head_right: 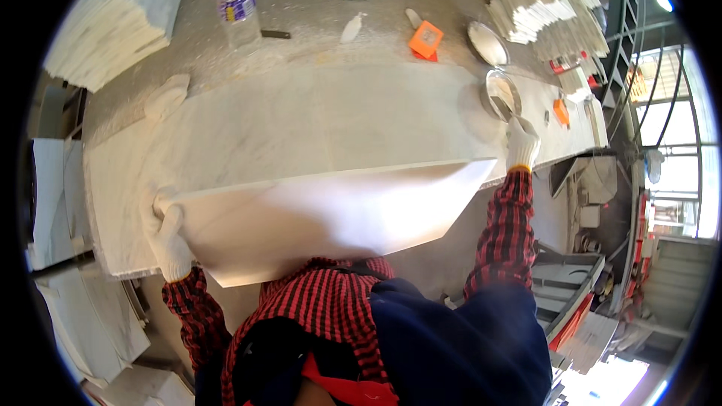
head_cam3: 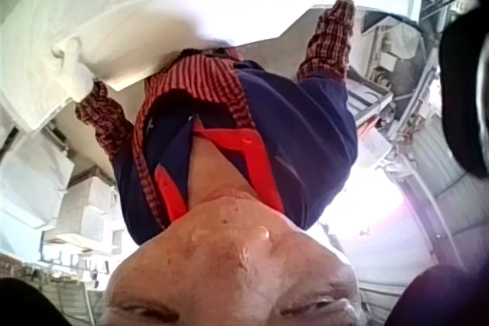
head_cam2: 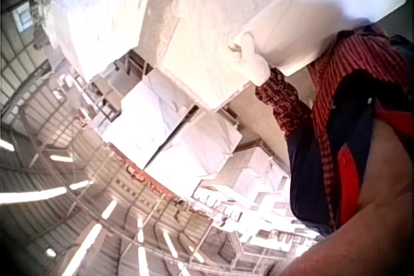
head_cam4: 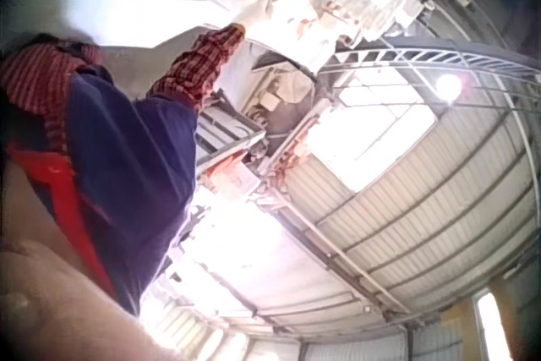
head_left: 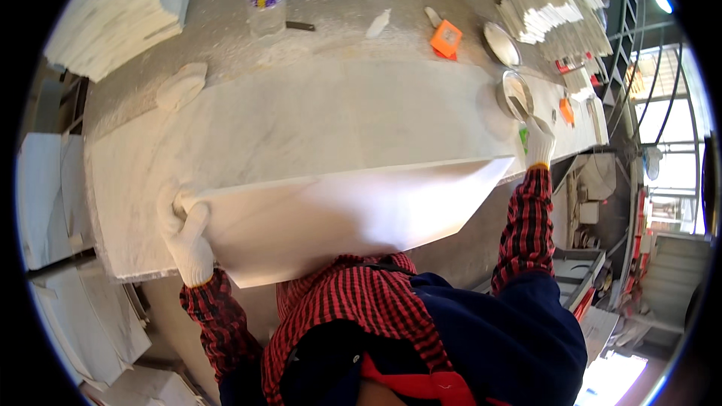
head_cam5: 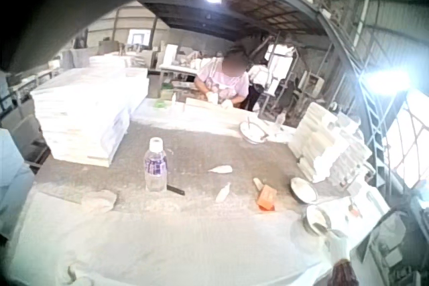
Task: The person uses a metal scraper to remove residue from the surface of large white plastic sheets. They repeatedly flip the sheets over to work on different sides and edges, then stack the finished sheets on a pile to the left.
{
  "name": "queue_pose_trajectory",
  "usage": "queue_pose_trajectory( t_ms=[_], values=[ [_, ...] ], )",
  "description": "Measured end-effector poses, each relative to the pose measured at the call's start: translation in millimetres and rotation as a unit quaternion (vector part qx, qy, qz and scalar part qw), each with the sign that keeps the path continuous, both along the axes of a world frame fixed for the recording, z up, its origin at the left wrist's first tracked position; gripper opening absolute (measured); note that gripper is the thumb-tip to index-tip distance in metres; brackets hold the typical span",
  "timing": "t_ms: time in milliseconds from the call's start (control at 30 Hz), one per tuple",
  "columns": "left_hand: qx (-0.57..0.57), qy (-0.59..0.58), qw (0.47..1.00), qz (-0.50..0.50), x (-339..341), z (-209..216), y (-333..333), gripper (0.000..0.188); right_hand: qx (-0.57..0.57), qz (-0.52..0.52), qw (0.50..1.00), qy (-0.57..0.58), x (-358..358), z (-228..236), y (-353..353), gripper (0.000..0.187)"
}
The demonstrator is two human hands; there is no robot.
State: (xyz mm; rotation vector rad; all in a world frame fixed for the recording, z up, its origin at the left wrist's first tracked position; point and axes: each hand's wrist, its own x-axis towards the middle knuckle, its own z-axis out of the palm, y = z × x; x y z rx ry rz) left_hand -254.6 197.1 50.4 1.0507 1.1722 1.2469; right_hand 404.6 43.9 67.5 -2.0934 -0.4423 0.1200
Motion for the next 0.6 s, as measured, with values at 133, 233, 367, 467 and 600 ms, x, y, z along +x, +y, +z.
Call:
queue_pose_trajectory(
  t_ms=[133, 233, 367, 467, 600],
  values=[
    [0.015, 0.025, 0.999, -0.02, -2, -1, 3, 0.065, -0.052, -0.014, 0.993, -0.106, 47, -23, 3, 0.03],
    [0.013, 0.05, 0.999, -0.018, -3, 4, 2, 0.064, -0.179, -0.018, 0.971, -0.156, 64, -32, 18, 0.037],
    [0.01, 0.068, 0.998, -0.008, -7, 3, 1, 0.064, -0.315, -0.011, 0.931, -0.184, 107, -61, 26, 0.037],
    [0.015, 0.059, 0.998, -0.007, -3, 0, 1, 0.065, -0.5, 0.119, 0.786, -0.344, 145, -70, 11, 0.034],
    [0.028, 0.067, 0.997, -0.006, -7, -1, -3, 0.066, -0.269, 0.025, 0.963, 0.013, 113, -66, 21, 0.017]
  ],
)
